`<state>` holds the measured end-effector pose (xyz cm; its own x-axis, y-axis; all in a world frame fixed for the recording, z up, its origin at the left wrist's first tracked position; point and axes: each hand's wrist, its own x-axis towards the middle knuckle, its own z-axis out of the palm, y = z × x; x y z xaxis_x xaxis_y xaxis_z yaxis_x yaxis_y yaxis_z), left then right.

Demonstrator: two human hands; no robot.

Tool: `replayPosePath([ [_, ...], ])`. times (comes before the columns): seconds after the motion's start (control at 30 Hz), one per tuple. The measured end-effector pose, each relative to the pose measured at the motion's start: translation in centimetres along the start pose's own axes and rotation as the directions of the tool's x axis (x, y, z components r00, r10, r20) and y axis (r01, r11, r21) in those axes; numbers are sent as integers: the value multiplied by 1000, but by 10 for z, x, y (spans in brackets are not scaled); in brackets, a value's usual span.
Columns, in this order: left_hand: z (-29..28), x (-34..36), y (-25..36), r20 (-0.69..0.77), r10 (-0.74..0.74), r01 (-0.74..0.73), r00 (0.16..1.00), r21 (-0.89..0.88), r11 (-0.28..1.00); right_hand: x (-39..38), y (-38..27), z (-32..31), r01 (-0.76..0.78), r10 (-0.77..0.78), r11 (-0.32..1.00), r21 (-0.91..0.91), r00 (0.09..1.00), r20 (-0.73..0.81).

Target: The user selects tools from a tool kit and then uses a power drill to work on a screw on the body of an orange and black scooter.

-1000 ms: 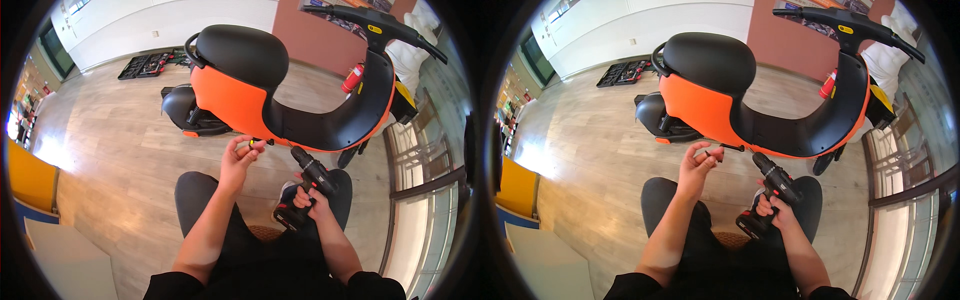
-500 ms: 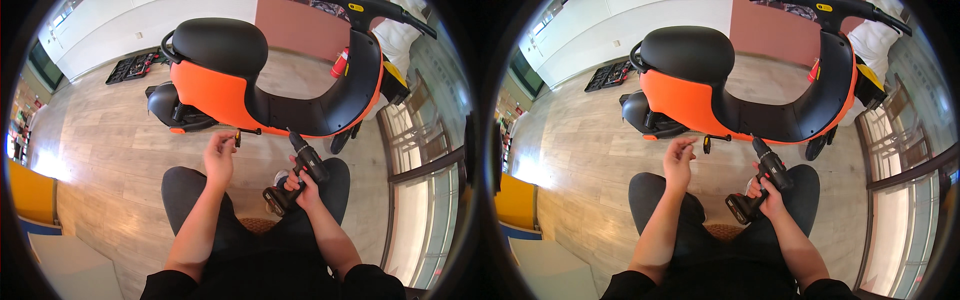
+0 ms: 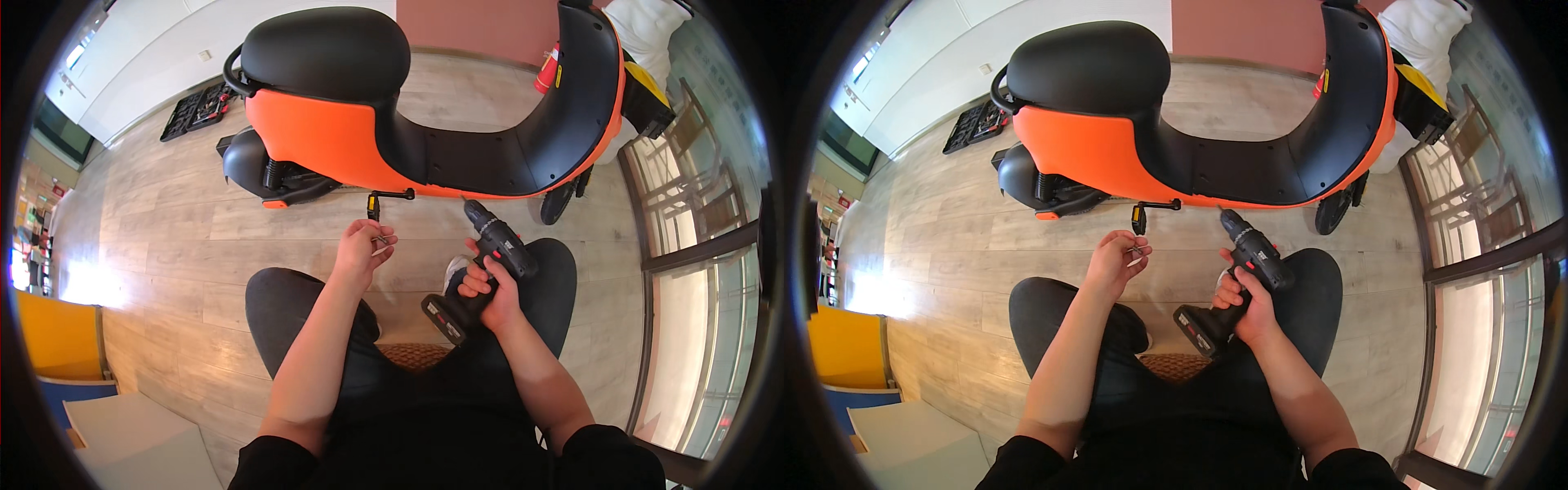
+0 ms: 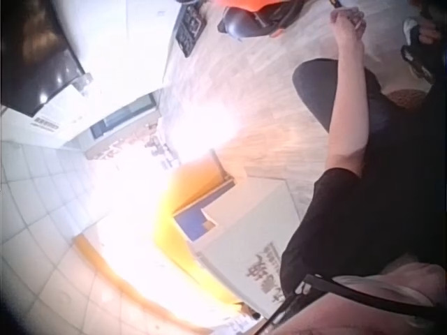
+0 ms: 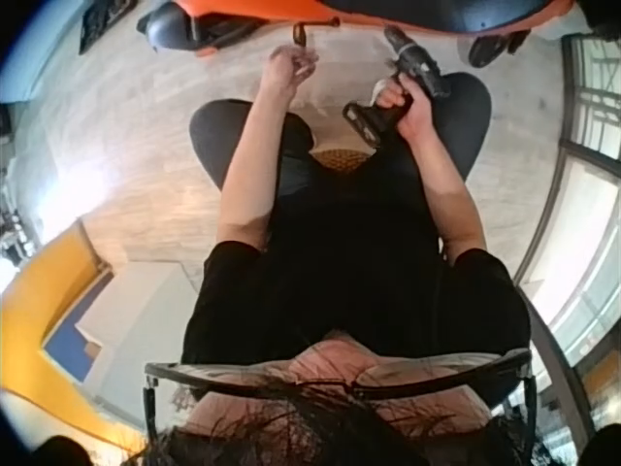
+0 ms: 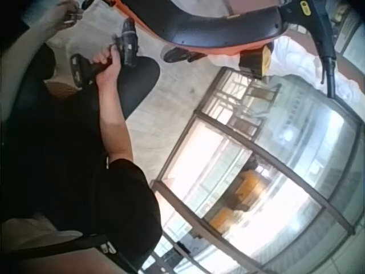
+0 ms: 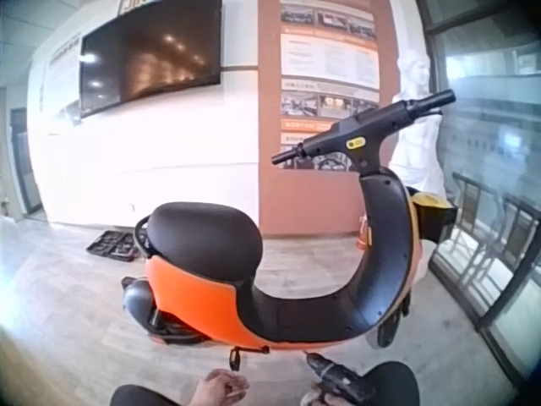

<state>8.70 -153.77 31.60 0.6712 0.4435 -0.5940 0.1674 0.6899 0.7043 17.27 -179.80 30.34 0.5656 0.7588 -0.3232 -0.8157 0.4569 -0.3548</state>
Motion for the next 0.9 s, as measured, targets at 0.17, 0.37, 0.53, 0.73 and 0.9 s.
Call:
replayPosePath([
  [0.17, 31, -26, 4, 262, -10, 20, 965, -34, 999, -9, -9, 5, -253, 241, 968, -6, 917, 319],
  [0.37, 26, -50, -2, 508, 319, -254, 800, -194, 947, -12, 0, 1, -445, 452, 886, -130, 766, 458],
  [0.53, 23, -69, -5, 460, 679, -708, 571, -142, 692, -5, 14, -10, -422, 489, 872, -248, 730, 477],
  [0.73, 22, -91, 8, 503, 725, -850, 470, 36, 526, 1, 31, -15, -412, 522, 802, -433, 836, 172],
  [0.9, 22, -88, 13, 586, 750, -942, 306, 71, 328, 2, 33, -14, -398, 531, 805, -441, 815, 233],
])
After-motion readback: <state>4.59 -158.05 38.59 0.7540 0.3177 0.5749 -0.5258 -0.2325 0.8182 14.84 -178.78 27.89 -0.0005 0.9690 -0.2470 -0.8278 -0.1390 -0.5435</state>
